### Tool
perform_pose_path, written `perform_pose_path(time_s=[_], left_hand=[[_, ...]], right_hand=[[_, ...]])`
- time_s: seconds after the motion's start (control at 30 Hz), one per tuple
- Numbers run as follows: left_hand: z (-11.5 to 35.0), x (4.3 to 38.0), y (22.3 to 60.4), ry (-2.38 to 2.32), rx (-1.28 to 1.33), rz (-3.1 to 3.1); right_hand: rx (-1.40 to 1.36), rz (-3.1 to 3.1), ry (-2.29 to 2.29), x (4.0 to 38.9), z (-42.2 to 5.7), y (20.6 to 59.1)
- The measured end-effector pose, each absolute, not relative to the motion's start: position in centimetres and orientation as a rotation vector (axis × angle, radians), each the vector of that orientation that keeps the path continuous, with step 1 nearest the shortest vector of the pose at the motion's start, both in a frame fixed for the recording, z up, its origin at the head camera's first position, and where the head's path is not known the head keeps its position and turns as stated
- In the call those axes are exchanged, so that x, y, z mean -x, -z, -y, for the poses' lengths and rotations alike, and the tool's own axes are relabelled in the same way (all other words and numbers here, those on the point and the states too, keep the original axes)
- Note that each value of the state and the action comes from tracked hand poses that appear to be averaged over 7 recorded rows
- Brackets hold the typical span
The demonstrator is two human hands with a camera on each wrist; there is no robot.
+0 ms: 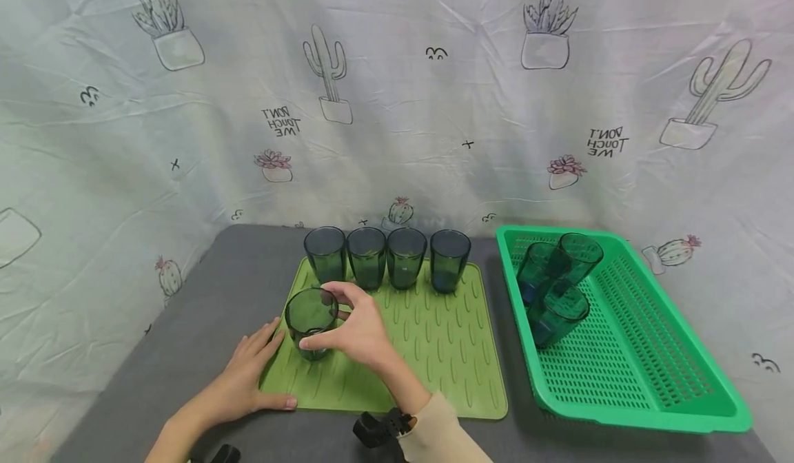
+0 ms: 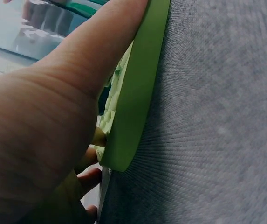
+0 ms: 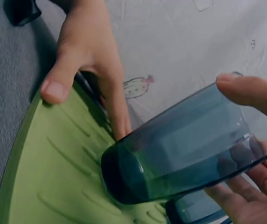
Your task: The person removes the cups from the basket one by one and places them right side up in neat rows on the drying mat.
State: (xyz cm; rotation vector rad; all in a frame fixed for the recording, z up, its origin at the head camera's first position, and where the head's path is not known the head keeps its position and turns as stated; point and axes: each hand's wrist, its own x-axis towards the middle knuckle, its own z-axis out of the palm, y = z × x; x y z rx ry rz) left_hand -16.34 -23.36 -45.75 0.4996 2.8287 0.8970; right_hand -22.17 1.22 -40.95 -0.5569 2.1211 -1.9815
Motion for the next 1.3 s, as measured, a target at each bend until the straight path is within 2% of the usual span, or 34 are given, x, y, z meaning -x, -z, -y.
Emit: perform_pose_path(time_s=[0.43, 1.3], left_hand=[[23.56, 16.74, 46.38, -0.87, -0.492, -2.819], [23.48, 16.62, 45.91, -0.871, -0.496, -2.814]], right_hand=[[0.646, -2.264, 1.765, 23.04, -1.23, 40.89], [0.58, -2.293, 1.847, 22.5, -0.74, 41.27]])
